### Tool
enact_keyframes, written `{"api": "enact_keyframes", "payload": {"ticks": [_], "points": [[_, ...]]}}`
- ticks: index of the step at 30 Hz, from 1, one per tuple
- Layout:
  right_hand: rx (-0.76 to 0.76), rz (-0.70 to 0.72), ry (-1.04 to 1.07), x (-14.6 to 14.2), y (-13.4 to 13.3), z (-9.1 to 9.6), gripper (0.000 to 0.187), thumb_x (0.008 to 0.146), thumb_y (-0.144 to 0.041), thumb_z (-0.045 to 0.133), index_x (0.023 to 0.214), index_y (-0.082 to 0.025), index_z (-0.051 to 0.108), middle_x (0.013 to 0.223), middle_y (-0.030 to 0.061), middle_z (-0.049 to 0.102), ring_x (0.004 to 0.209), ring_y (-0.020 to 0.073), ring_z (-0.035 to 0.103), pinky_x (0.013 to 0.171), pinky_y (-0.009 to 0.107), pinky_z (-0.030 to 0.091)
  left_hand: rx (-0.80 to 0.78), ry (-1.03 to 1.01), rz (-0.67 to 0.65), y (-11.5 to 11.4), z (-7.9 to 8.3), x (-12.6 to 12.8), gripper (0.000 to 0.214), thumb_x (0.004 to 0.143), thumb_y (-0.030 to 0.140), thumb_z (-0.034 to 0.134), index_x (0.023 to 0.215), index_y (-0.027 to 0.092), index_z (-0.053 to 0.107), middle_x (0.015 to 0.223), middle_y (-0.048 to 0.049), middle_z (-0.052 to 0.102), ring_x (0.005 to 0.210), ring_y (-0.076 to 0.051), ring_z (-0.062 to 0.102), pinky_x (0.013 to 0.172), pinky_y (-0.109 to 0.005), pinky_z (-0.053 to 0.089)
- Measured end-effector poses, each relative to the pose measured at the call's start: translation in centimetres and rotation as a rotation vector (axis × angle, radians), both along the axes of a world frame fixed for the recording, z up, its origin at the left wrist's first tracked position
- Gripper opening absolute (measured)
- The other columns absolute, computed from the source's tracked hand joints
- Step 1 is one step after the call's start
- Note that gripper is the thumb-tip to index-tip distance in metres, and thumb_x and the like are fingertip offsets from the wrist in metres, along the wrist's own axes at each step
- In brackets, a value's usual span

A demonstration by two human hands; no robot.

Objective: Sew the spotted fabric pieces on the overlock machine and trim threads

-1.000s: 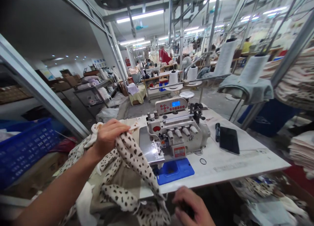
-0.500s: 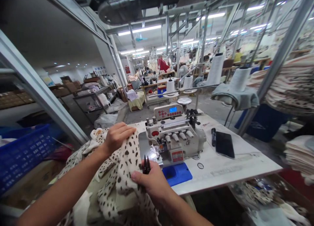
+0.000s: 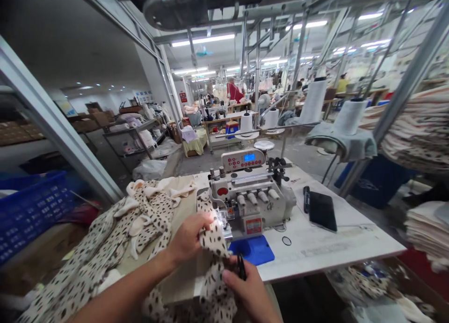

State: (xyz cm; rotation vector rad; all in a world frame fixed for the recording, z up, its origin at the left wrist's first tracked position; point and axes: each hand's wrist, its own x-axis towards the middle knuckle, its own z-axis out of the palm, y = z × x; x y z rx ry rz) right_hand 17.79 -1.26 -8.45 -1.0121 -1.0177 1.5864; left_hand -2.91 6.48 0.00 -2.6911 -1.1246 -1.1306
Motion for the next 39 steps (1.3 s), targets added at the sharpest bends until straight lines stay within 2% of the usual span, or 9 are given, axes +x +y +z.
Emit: {"api": "enact_keyframes", "payload": {"ticks": [4, 6, 12, 15, 18, 22, 26, 32, 39], "points": [[0.148, -0.128, -0.222, -1.4, 2.5, 1.6, 0.043, 0.071, -0.057, 0.078, 0.079, -0.015, 0.068, 0.073, 0.0056, 0.067, 0.072, 0.0230, 0.058, 0.068, 0.033, 0.045, -0.035, -0.029, -0.097, -2.6, -0.1, 0.4, 0.007, 0.084, 0.015, 0.059, 0.084, 0.021, 0.054, 0.098, -0.0063, 0.069, 0.103, -0.021, 0.063, 0.094, -0.037, 0.051], [0.162, -0.201, -0.279, -1.8, 3.0, 1.7, 0.045, 0.071, -0.058, 0.077, 0.081, -0.015, 0.068, 0.072, 0.0051, 0.066, 0.069, 0.0218, 0.055, 0.067, 0.032, 0.044, -0.048, -0.012, -0.132, -3.4, 0.1, 0.2, 0.009, 0.082, 0.013, 0.058, 0.087, 0.020, 0.056, 0.105, -0.0082, 0.068, 0.107, -0.022, 0.062, 0.095, -0.038, 0.051], [0.137, -0.096, -0.135, -2.6, 2.1, 1.0, 0.041, 0.065, -0.049, 0.081, 0.083, -0.015, 0.066, 0.070, 0.0019, 0.063, 0.065, 0.0185, 0.052, 0.062, 0.029, 0.043, -0.172, 0.054, -0.249, -3.7, 1.2, -0.2, 0.047, 0.062, 0.009, 0.050, 0.107, 0.019, 0.059, 0.116, -0.0109, 0.066, 0.112, -0.024, 0.060, 0.100, -0.044, 0.049], [0.178, -0.016, -0.127, -2.4, 1.8, 1.2, 0.031, 0.072, -0.039, 0.075, 0.090, -0.014, 0.068, 0.081, 0.0048, 0.068, 0.074, 0.0212, 0.057, 0.070, 0.031, 0.046, -0.185, 0.094, -0.113, -2.2, 1.6, 0.0, 0.037, 0.073, 0.008, 0.049, 0.105, 0.020, 0.062, 0.111, -0.0091, 0.068, 0.108, -0.023, 0.061, 0.097, -0.042, 0.049], [0.240, 0.096, -0.177, -1.6, 2.0, 1.7, 0.016, 0.074, -0.028, 0.066, 0.082, -0.015, 0.070, 0.081, 0.0046, 0.070, 0.078, 0.0223, 0.058, 0.074, 0.031, 0.046, -0.139, 0.195, 0.106, -0.6, 1.7, -0.1, 0.026, 0.088, 0.018, 0.052, 0.111, 0.021, 0.065, 0.120, -0.0101, 0.066, 0.112, -0.027, 0.057, 0.098, -0.047, 0.047], [0.277, 0.207, -0.168, -0.5, 3.1, 1.9, 0.015, 0.074, -0.027, 0.064, 0.080, -0.014, 0.072, 0.077, 0.0030, 0.068, 0.076, 0.0219, 0.058, 0.071, 0.030, 0.045, -0.149, 0.246, 0.264, -0.7, 1.8, -0.5, 0.036, 0.086, 0.035, 0.064, 0.118, 0.019, 0.064, 0.120, -0.0131, 0.063, 0.110, -0.032, 0.056, 0.094, -0.053, 0.047], [0.363, 0.162, -0.159, -0.9, 4.3, 1.3, 0.028, 0.080, -0.041, 0.071, 0.090, -0.014, 0.074, 0.081, 0.0041, 0.068, 0.078, 0.0213, 0.057, 0.072, 0.030, 0.046, -0.090, 0.225, 0.156, -2.4, 1.5, -0.6, 0.031, 0.086, 0.034, 0.064, 0.113, 0.019, 0.064, 0.129, -0.0147, 0.059, 0.121, -0.033, 0.053, 0.102, -0.054, 0.046], [0.439, 0.055, -0.211, -1.9, 4.6, -0.4, 0.038, 0.084, -0.050, 0.071, 0.072, -0.014, 0.068, 0.067, 0.0006, 0.058, 0.064, 0.0150, 0.047, 0.062, 0.026, 0.039, -0.032, 0.203, -0.083, -3.6, 0.3, 0.5, 0.036, 0.092, 0.016, 0.052, 0.127, 0.014, 0.057, 0.132, -0.0136, 0.062, 0.127, -0.025, 0.054, 0.109, -0.044, 0.048], [0.308, -0.023, -0.069, -0.8, 3.7, -1.3, 0.038, 0.089, -0.051, 0.066, 0.077, -0.015, 0.066, 0.071, 0.0009, 0.058, 0.066, 0.0155, 0.047, 0.064, 0.027, 0.042, 0.001, 0.146, -0.082, -3.8, -0.2, 2.2, 0.038, 0.091, 0.013, 0.052, 0.128, 0.012, 0.058, 0.132, -0.0152, 0.063, 0.129, -0.026, 0.054, 0.111, -0.045, 0.048]]}}
